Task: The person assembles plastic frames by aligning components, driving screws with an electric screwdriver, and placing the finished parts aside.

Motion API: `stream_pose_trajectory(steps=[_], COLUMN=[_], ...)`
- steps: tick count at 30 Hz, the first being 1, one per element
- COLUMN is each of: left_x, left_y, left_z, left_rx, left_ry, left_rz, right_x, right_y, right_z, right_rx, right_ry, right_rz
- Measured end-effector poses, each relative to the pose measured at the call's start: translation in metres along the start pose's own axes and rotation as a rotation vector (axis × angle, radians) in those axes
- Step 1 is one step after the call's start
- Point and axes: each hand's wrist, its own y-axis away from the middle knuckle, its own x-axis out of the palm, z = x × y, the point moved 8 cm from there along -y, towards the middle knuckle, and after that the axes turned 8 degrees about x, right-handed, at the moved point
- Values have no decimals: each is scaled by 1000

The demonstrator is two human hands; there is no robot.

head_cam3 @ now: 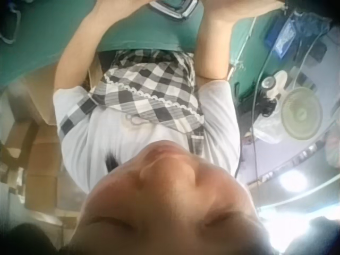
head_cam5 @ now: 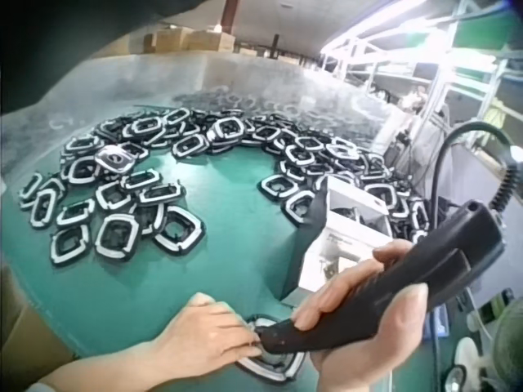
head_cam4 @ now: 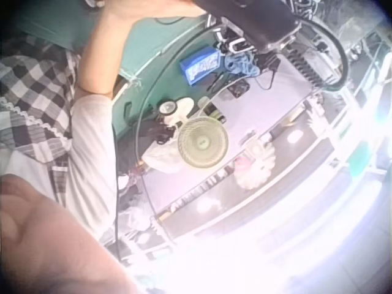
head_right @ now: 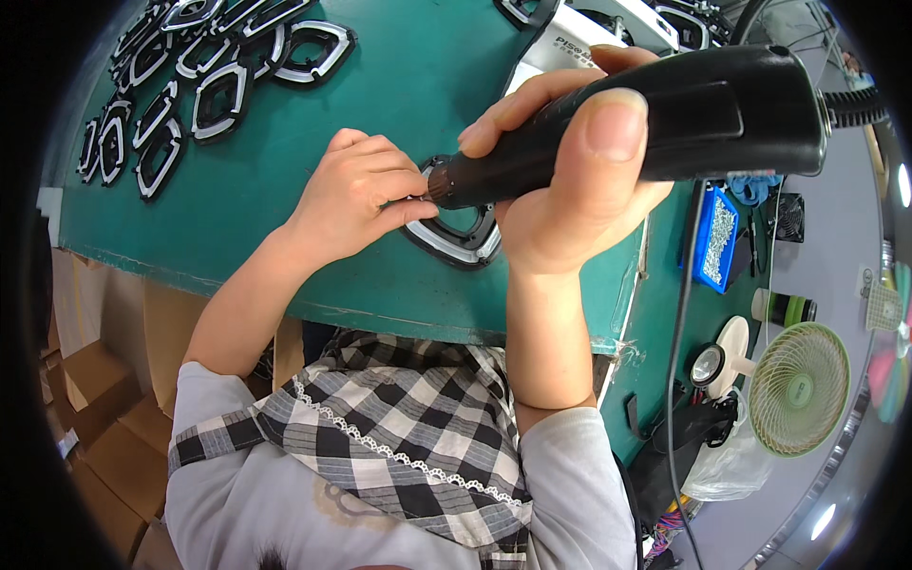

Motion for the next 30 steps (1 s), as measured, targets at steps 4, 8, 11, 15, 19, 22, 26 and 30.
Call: stream_pose_trajectory(steps=[4,8,11,15,19,22,26,30], left_x=[-4,11,7,22,20,20,20,27], left_y=[-2,0,0,4,4,5,5,2], left_z=[-1,7,-2,4,4,5,6,9], left_rx=[-8,-160,-134,-167,-176,-181,-144,-170], left_ry=[11,164,-47,35,28,51,39,81], left_rz=[-95,76,-59,118,111,109,80,91], right_x=[-3,-2,5,10,19,23,34,36], right_y=[0,3,8,14,16,20,27,28], right_z=[-4,-4,-6,-12,-11,-14,-8,-13], right_rx=[45,50,69,72,8,-27,-52,-57], right_ry=[-127,-140,-81,-56,200,150,163,174], right_rz=[-32,-18,3,52,158,136,169,200])
